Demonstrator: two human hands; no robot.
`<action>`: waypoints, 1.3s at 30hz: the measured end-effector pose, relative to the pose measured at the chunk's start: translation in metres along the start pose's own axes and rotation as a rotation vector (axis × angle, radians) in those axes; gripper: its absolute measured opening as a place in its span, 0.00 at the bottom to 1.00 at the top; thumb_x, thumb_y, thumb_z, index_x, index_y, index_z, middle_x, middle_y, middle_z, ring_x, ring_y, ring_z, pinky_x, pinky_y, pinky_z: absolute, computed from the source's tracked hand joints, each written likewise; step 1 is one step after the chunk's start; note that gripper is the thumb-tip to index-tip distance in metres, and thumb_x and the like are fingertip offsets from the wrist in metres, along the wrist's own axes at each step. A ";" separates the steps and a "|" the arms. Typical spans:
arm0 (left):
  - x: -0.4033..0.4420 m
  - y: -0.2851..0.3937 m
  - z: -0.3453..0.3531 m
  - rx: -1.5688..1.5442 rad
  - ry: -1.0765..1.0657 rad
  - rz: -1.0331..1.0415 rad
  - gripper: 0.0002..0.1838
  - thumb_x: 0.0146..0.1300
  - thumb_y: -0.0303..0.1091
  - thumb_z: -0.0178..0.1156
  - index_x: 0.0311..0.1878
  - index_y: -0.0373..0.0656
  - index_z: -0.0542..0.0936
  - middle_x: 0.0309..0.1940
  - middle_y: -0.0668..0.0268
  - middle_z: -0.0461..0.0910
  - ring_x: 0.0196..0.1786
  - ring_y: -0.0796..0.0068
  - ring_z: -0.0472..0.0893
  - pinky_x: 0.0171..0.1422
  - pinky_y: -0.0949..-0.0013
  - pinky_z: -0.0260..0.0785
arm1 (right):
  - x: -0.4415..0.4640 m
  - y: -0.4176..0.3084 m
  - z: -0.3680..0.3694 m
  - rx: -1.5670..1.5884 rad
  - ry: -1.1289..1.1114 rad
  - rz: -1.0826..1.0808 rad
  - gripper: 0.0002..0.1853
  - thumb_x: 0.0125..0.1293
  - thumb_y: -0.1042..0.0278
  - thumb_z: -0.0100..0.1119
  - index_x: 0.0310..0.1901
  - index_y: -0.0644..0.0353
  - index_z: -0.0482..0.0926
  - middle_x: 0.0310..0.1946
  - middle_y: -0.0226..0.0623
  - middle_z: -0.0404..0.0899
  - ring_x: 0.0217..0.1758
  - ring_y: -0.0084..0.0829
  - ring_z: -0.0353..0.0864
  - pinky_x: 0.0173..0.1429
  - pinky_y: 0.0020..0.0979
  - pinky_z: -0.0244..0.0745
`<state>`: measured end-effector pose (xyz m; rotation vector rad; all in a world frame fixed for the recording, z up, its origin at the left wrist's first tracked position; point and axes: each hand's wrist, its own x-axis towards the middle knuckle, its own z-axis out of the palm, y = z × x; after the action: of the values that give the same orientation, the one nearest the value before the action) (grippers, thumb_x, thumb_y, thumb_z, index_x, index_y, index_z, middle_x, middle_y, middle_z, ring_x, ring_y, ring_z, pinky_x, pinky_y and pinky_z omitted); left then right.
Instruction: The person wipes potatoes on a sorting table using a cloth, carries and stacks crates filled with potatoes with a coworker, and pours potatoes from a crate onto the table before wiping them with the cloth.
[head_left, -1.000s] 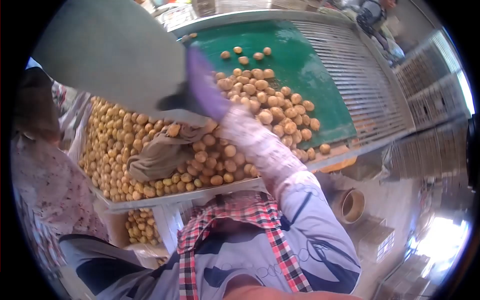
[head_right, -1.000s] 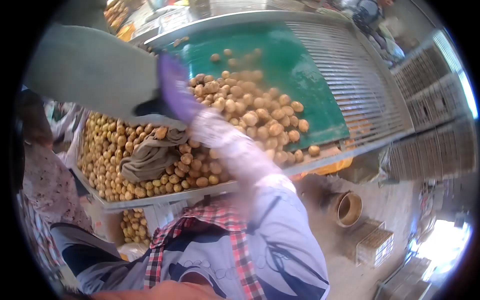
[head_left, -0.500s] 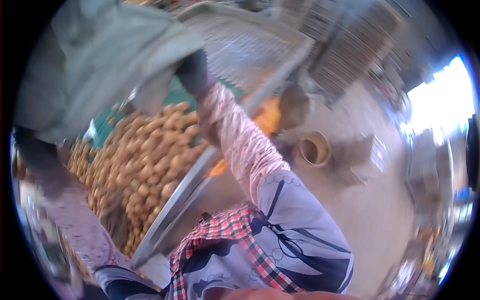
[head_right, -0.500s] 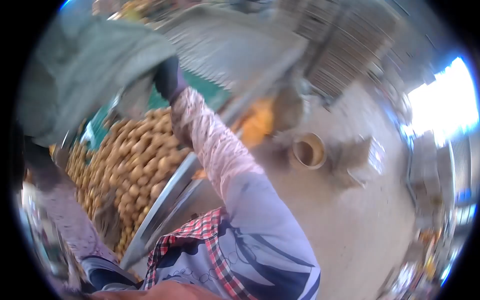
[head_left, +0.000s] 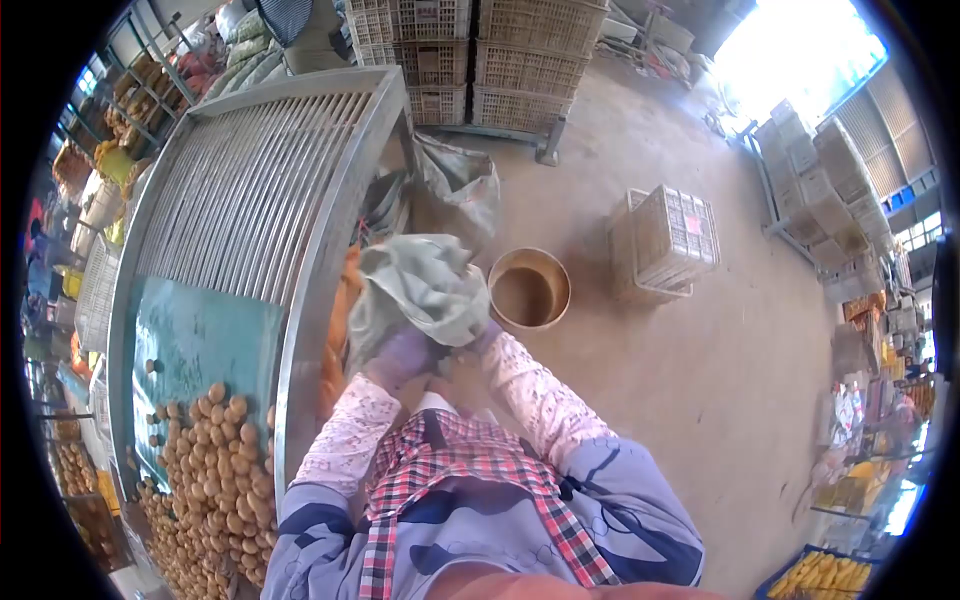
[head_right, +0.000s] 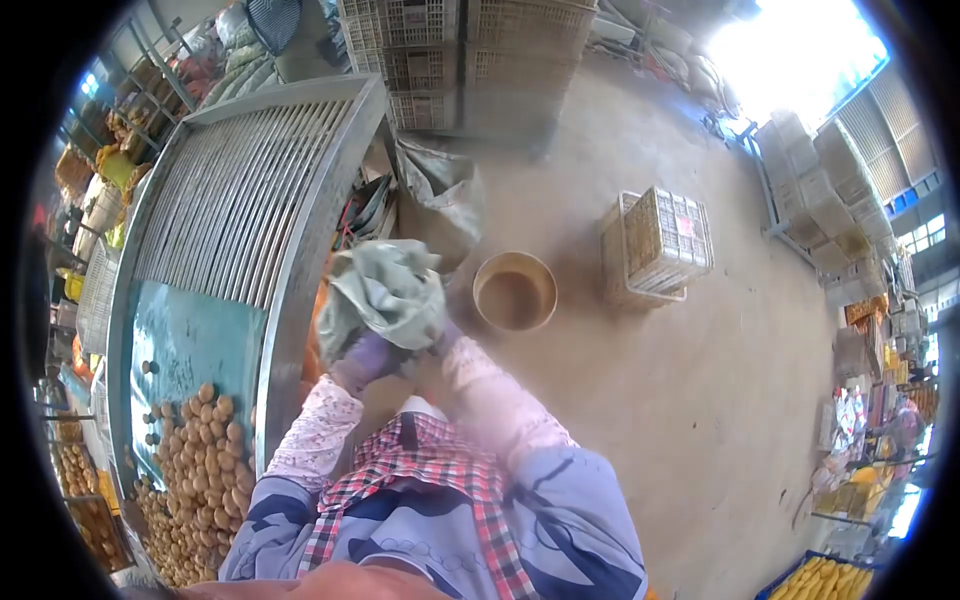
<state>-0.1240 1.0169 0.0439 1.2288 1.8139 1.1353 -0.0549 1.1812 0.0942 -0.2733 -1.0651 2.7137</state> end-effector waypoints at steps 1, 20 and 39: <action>0.021 0.007 0.007 0.082 -0.033 0.015 0.33 0.56 0.36 0.66 0.65 0.41 0.68 0.62 0.55 0.70 0.64 0.59 0.71 0.66 0.61 0.64 | 0.010 -0.015 -0.020 -0.073 0.063 -0.025 0.23 0.71 0.64 0.49 0.66 0.58 0.65 0.61 0.36 0.71 0.62 0.34 0.72 0.63 0.36 0.69; 0.350 -0.220 0.064 0.604 0.033 -0.472 0.14 0.59 0.34 0.54 0.46 0.43 0.81 0.42 0.56 0.83 0.52 0.58 0.80 0.63 0.54 0.62 | 0.340 -0.023 -0.361 -2.028 -0.193 -0.049 0.22 0.67 0.67 0.48 0.64 0.54 0.69 0.61 0.40 0.70 0.66 0.40 0.67 0.70 0.40 0.60; 0.512 -0.046 0.129 0.884 0.379 -0.585 0.25 0.52 0.40 0.60 0.54 0.40 0.73 0.45 0.49 0.76 0.53 0.47 0.73 0.63 0.47 0.60 | 0.211 -0.429 -0.706 -1.828 -0.007 -0.003 0.18 0.60 0.63 0.61 0.51 0.59 0.77 0.50 0.46 0.76 0.55 0.49 0.75 0.59 0.43 0.72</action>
<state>-0.2029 1.5270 -0.0762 0.7958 2.8691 0.2073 -0.0273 2.0003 -0.1404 -0.4357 -3.0040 0.8723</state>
